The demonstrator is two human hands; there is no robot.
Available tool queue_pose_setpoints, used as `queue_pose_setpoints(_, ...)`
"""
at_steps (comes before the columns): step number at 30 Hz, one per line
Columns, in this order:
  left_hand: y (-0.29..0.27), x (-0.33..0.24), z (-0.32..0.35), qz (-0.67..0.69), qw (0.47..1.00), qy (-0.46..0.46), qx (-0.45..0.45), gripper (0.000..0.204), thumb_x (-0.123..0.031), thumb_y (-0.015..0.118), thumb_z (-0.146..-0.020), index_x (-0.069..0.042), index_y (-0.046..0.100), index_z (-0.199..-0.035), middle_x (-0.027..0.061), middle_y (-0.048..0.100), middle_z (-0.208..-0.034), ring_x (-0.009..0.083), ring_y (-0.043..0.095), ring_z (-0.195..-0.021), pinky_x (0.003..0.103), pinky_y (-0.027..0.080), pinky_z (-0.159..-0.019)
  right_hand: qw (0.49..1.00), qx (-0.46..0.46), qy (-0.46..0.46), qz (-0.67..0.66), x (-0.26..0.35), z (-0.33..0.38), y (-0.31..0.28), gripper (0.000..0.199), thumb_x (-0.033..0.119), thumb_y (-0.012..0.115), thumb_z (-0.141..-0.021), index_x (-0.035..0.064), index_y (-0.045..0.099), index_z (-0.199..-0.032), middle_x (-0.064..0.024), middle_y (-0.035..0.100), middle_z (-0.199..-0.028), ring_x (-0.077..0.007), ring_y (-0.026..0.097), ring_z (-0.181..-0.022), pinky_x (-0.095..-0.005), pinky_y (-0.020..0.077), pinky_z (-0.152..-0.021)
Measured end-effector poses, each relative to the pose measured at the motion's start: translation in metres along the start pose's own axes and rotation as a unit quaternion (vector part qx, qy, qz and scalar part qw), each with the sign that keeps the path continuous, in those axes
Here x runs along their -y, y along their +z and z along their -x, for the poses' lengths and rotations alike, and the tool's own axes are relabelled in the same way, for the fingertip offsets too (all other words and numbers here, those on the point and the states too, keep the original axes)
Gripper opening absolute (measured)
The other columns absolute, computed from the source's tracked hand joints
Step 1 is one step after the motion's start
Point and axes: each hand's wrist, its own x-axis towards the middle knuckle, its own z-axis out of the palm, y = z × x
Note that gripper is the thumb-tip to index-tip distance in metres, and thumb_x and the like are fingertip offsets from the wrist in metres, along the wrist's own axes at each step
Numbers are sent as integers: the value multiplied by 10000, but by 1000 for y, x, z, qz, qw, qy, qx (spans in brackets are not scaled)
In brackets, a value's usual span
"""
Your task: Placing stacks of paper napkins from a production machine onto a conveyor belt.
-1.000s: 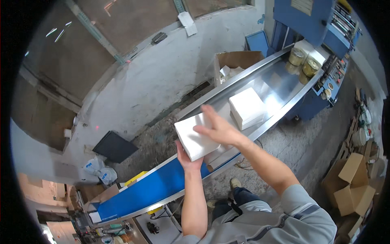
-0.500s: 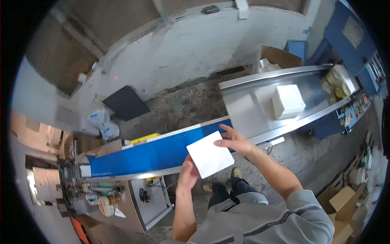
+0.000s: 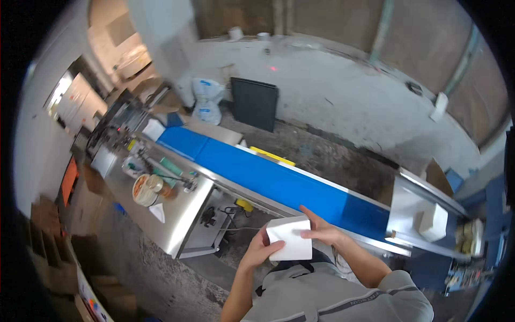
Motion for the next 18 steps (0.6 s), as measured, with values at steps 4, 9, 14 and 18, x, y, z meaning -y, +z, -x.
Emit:
queue_pose_setpoints(4,-48,-9,19,17,998,29,-46,694,-106,734,-869,-2,365,-1448,91,570,-1277,164,559,-1142,329,460,-967,998,18,39,39,30,-51,49,1002,185,816,-743,-5,224,-1529,-206,478,-1410,-291,452,-1311,-378,351,-1097)
queue_pose_setpoints(9,-108,-6,32,36,983,56,-168,798,-92,684,-917,12,185,-1531,135,579,-1269,179,572,-1117,319,468,-939,998,12,64,0,45,-142,79,900,150,792,-769,-2,289,-1499,-177,529,-1343,-265,533,-1218,-377,420,-1038)
queue_pose_setpoints(14,-171,-11,25,130,945,47,-296,684,-130,644,-953,-19,258,-1506,170,625,-1203,234,654,-1023,337,541,-857,987,-13,46,-155,56,-279,95,707,112,759,-792,18,411,-1401,-145,571,-1282,-283,582,-1167,-424,487,-990)
queue_pose_setpoints(18,-224,21,20,84,915,-21,-395,564,-153,664,-946,35,415,-1417,126,669,-1090,175,656,-955,300,527,-849,964,-35,0,-262,58,-450,99,579,166,709,-830,10,470,-1334,-136,608,-1235,-263,624,-1114,-417,515,-960)
